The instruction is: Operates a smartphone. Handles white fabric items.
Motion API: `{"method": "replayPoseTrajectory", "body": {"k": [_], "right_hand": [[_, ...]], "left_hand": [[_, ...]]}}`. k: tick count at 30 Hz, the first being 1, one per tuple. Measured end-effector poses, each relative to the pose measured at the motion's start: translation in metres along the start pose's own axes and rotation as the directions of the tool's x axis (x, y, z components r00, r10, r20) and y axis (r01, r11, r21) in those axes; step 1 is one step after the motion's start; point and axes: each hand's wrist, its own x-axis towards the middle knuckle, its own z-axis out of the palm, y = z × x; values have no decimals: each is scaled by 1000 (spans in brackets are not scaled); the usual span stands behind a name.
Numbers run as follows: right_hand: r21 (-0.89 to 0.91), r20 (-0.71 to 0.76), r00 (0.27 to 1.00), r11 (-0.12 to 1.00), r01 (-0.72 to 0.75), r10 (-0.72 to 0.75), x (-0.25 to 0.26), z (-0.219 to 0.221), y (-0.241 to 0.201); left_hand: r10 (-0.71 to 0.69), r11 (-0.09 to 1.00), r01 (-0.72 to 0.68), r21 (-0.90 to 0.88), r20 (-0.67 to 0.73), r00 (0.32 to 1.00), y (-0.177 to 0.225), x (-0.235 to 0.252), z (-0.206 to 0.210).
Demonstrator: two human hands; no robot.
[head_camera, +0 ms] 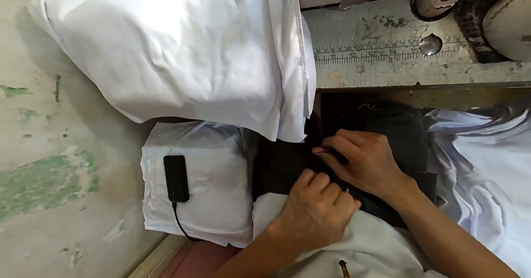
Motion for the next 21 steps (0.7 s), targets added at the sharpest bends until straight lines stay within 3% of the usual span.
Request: {"method": "replayPoseTrajectory", "body": {"k": [3,5,6,7,8,9,10,11,12,15,16,21], "right_hand": [[-31,-5,1000,999,-12,12,1,-1,6],[-47,-7,999,998,-42,42,-1,-3,11],[-45,-9,998,997,-60,60,-3,-4,14],[-38,-15,997,996,-79,78,-5,-6,16],[-25,-20,995,995,-94,94,-7,-7,18],[-12,-24,994,994,-106,106,-8,-8,19],[1,-28,993,994,-111,111,-8,-8,19],[15,-31,993,994,-111,111,-8,-9,18],[27,-34,993,994,-108,109,-7,-9,18],[44,-32,996,995,-86,88,-6,-9,13],[39,-29,997,997,-74,75,-4,-8,13],[1,9,1000,1000,25,-25,4,0,4]], "left_hand": [[-30,996,25,-85,-65,997,4,-3,3],[-242,934,188,-305,-151,958,-2,-8,0],[-415,823,313,-474,-125,901,-6,-9,-2],[-593,627,413,-661,-61,803,-11,-8,-2],[-725,341,433,-834,60,686,-17,-4,-1],[-784,51,364,-930,188,591,-23,2,0],[-784,-124,262,-957,257,565,-29,6,2],[-770,-174,183,-968,250,587,-31,9,5],[-758,-159,131,-979,206,618,-30,11,7],[-633,144,169,-975,40,773,-24,8,13],[-607,204,167,-964,9,794,-22,6,15],[-603,389,194,-900,-90,793,-22,-4,17]]}}
